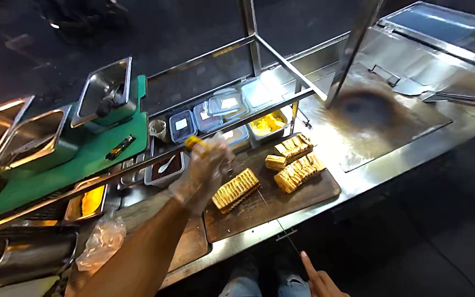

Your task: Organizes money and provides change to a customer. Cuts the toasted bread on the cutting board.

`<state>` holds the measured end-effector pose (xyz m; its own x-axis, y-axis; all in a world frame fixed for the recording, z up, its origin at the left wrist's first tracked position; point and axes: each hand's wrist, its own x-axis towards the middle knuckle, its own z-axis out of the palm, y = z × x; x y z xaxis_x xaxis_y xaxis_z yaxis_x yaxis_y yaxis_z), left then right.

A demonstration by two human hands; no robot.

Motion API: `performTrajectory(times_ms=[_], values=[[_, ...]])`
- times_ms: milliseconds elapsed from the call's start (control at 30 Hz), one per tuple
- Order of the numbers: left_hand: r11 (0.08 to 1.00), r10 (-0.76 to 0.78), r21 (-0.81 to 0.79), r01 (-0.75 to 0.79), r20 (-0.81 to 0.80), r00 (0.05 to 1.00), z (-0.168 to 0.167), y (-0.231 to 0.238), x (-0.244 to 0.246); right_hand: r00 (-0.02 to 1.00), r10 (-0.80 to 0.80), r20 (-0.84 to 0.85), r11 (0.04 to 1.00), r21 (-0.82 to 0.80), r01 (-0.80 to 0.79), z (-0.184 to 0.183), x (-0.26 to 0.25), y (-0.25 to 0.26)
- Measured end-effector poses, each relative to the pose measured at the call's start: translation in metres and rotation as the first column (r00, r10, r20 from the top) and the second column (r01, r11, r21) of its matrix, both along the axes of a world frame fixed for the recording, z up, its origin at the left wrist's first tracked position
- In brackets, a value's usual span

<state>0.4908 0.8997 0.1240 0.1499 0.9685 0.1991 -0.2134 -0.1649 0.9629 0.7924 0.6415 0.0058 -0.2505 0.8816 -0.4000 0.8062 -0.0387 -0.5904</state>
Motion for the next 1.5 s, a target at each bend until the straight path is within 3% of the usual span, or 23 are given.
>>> performTrajectory(times_ms=[100,200,400,567,767,833,933,1067,1167,1233,1300,1400,1500], values=[[0.991,0.012,-0.135,0.019,0.229,0.973,-0.017,0.029,0.026,0.986,0.043,0.161,0.999,-0.032,-0.039,0.015,-0.025,0.023],[0.972,0.071,-0.237,-0.011,0.247,0.967,-0.038,0.043,0.03,0.969,0.031,0.243,0.999,0.007,-0.034,0.012,-0.045,0.045],[0.953,0.156,-0.296,-0.071,0.275,0.949,-0.066,0.053,0.015,0.953,0.084,0.29,0.996,-0.062,-0.069,0.008,-0.076,0.088],[0.921,0.24,-0.33,-0.206,0.064,0.969,-0.091,0.054,0.024,0.943,0.157,0.295,0.981,-0.16,-0.113,-0.013,-0.135,0.165],[0.846,0.32,-0.395,-0.357,-0.158,0.934,-0.111,0.064,0.02,0.912,0.173,0.371,0.974,-0.2,-0.103,0.002,-0.093,0.117],[0.849,0.304,-0.39,-0.356,-0.191,0.933,-0.11,0.059,0.022,0.919,0.187,0.346,0.967,-0.229,-0.111,-0.011,-0.109,0.14],[0.869,0.23,-0.34,-0.36,-0.367,0.901,-0.106,0.047,0.028,0.923,0.196,0.331,0.974,-0.178,-0.143,-0.042,-0.132,0.178],[0.873,0.228,-0.342,-0.347,-0.342,0.912,-0.109,0.047,0.029,0.902,0.207,0.379,0.961,-0.253,-0.114,-0.023,-0.095,0.126],[0.869,0.245,-0.353,-0.347,-0.303,0.921,-0.109,0.047,0.028,0.913,0.215,0.348,0.96,-0.245,-0.133,-0.034,-0.108,0.145],[0.886,0.238,-0.314,-0.342,-0.326,0.915,-0.11,0.043,0.03,0.928,0.205,0.31,0.975,-0.147,-0.166,-0.056,-0.126,0.169],[0.9,0.232,-0.278,-0.334,-0.344,0.91,-0.111,0.042,0.028,0.926,0.195,0.322,0.976,-0.156,-0.151,-0.061,-0.122,0.161],[0.911,0.245,-0.274,-0.309,-0.244,0.938,-0.115,0.043,0.022,0.92,0.174,0.35,0.98,-0.152,-0.128,-0.054,-0.051,0.075],[0.886,0.326,-0.311,-0.342,-0.104,0.939,-0.116,0.044,0.015,0.988,0.13,0.085,0.992,-0.021,-0.128,-0.044,0.021,0.021]])
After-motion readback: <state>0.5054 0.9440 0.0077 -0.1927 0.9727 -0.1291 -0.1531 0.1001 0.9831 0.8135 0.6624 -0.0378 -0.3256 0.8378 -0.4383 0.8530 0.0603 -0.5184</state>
